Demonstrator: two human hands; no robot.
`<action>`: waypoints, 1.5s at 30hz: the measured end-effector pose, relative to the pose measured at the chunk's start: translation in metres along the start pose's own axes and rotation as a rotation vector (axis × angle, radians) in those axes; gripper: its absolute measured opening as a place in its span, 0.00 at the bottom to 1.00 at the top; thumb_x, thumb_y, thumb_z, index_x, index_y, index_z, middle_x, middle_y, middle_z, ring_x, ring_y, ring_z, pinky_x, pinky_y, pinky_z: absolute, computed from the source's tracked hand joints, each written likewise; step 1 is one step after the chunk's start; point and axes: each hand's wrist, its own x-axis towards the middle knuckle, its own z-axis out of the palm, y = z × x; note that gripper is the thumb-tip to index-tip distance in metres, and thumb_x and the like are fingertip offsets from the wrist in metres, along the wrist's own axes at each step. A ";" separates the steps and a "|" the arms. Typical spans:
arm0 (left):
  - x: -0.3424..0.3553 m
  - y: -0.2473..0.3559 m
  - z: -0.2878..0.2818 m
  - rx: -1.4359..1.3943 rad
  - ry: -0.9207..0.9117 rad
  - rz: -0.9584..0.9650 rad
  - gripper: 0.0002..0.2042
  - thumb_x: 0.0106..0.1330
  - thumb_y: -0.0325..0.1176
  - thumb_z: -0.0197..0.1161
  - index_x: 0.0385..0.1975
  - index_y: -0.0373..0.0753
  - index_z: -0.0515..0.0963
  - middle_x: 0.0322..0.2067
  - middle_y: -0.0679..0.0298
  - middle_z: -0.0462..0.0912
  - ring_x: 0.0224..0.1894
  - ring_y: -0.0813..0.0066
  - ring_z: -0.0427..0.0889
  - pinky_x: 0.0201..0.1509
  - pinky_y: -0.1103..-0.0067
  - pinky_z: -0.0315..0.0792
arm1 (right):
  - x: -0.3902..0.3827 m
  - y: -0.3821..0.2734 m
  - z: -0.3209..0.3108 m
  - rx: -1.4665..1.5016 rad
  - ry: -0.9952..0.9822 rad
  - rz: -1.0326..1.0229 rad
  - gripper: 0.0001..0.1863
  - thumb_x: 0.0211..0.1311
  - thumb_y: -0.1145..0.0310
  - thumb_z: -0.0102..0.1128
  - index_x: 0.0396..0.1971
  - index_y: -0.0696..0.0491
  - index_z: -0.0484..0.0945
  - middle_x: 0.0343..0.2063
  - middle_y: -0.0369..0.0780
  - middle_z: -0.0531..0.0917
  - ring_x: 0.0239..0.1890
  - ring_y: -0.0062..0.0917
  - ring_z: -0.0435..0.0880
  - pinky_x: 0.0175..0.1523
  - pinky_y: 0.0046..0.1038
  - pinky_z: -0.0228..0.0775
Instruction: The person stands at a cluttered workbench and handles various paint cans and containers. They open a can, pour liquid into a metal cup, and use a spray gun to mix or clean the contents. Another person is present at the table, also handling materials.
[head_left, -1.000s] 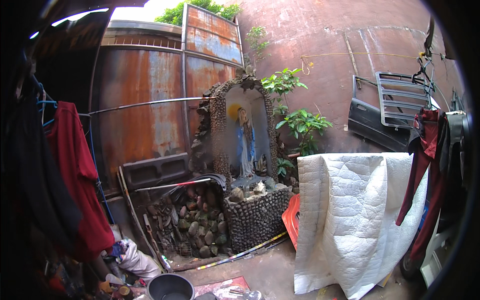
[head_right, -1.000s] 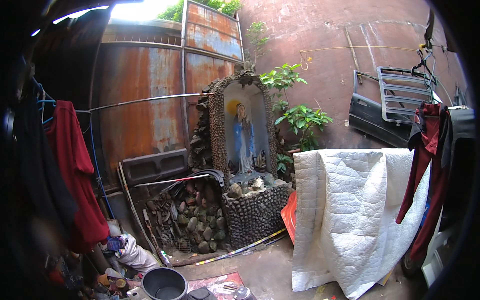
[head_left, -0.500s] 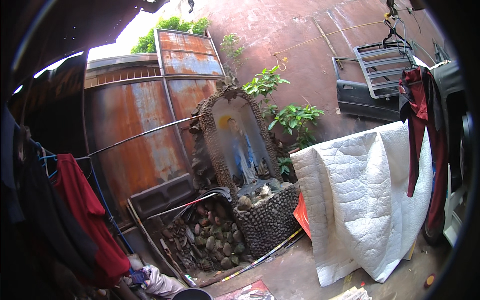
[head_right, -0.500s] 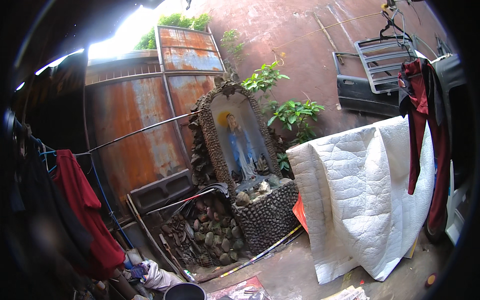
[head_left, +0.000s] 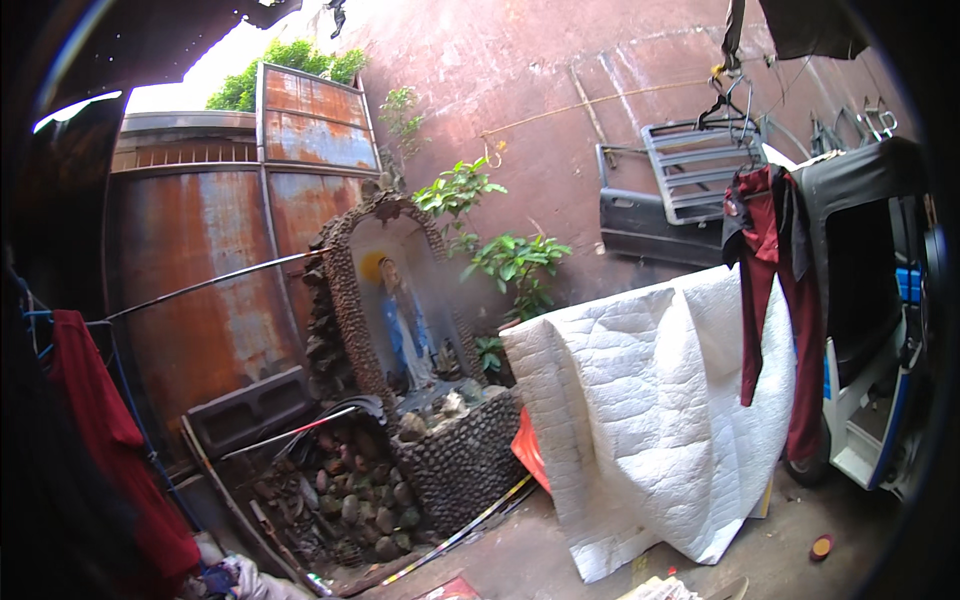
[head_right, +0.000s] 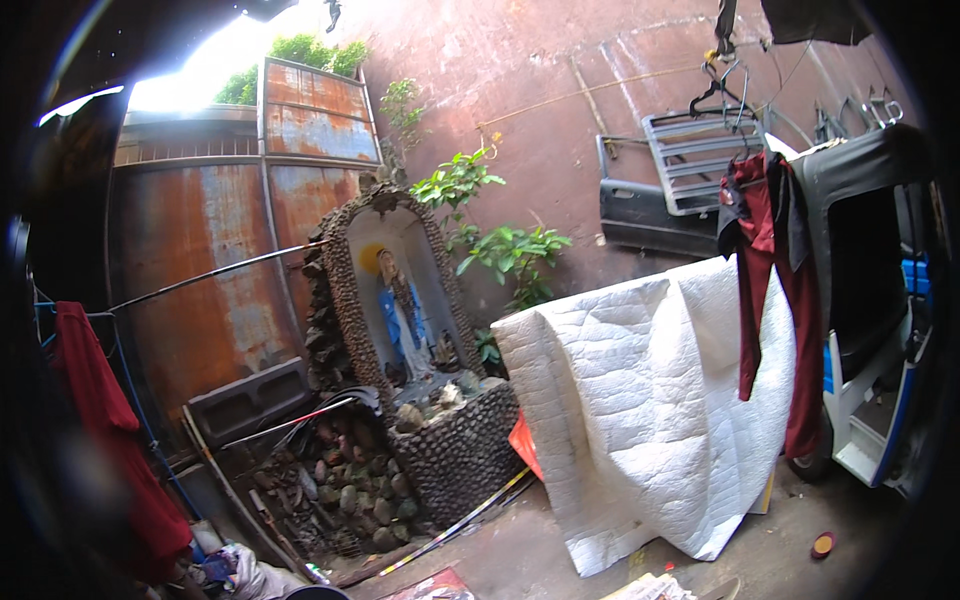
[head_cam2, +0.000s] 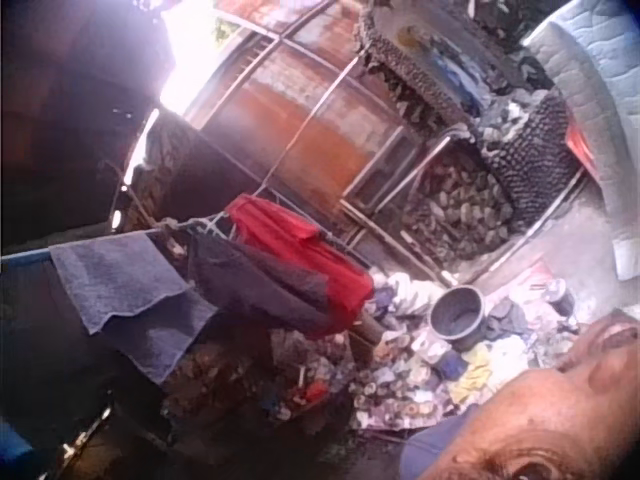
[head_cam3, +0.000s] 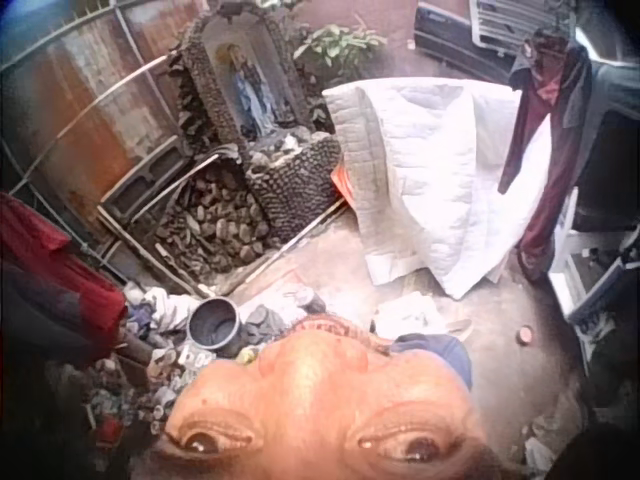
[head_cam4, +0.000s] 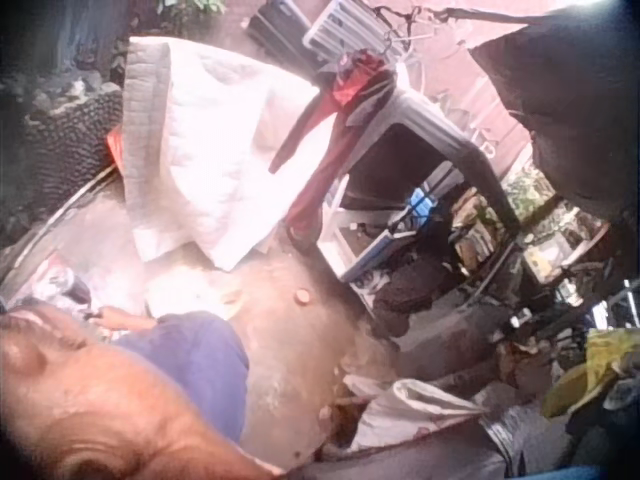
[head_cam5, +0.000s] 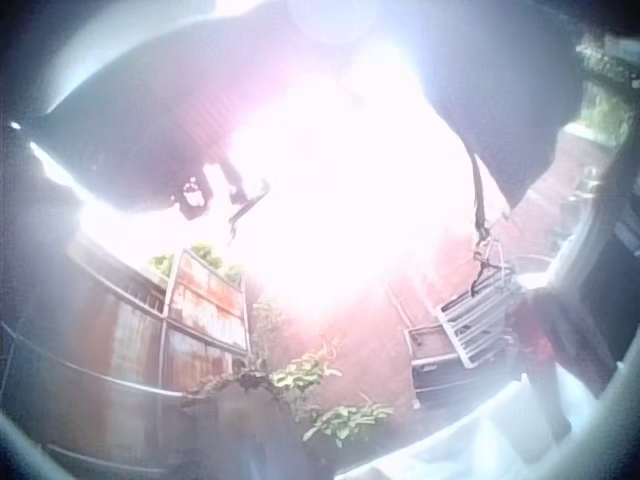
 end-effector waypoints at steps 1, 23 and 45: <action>0.007 0.002 0.002 -0.012 -0.008 0.019 0.30 0.67 0.52 0.57 0.61 0.34 0.72 0.63 0.47 0.71 0.66 0.57 0.69 0.67 0.63 0.66 | 0.000 0.000 -0.001 -0.003 0.011 0.005 0.30 0.66 0.40 0.56 0.53 0.50 0.80 0.44 0.55 0.83 0.45 0.45 0.83 0.51 0.42 0.73; -0.053 -0.271 0.208 -0.047 -0.472 -0.480 0.31 0.68 0.52 0.55 0.63 0.34 0.71 0.66 0.47 0.68 0.69 0.56 0.67 0.69 0.62 0.64 | 0.007 0.021 0.049 -0.110 0.091 0.050 0.33 0.66 0.36 0.54 0.59 0.46 0.77 0.51 0.58 0.80 0.52 0.51 0.81 0.59 0.42 0.72; -0.504 -0.212 0.370 -0.262 -0.476 -1.238 0.22 0.64 0.45 0.61 0.46 0.29 0.82 0.46 0.40 0.83 0.53 0.46 0.82 0.52 0.62 0.74 | 0.014 -0.006 0.040 -0.062 -0.090 0.150 0.21 0.66 0.48 0.61 0.37 0.54 0.80 0.27 0.46 0.83 0.33 0.37 0.83 0.41 0.34 0.72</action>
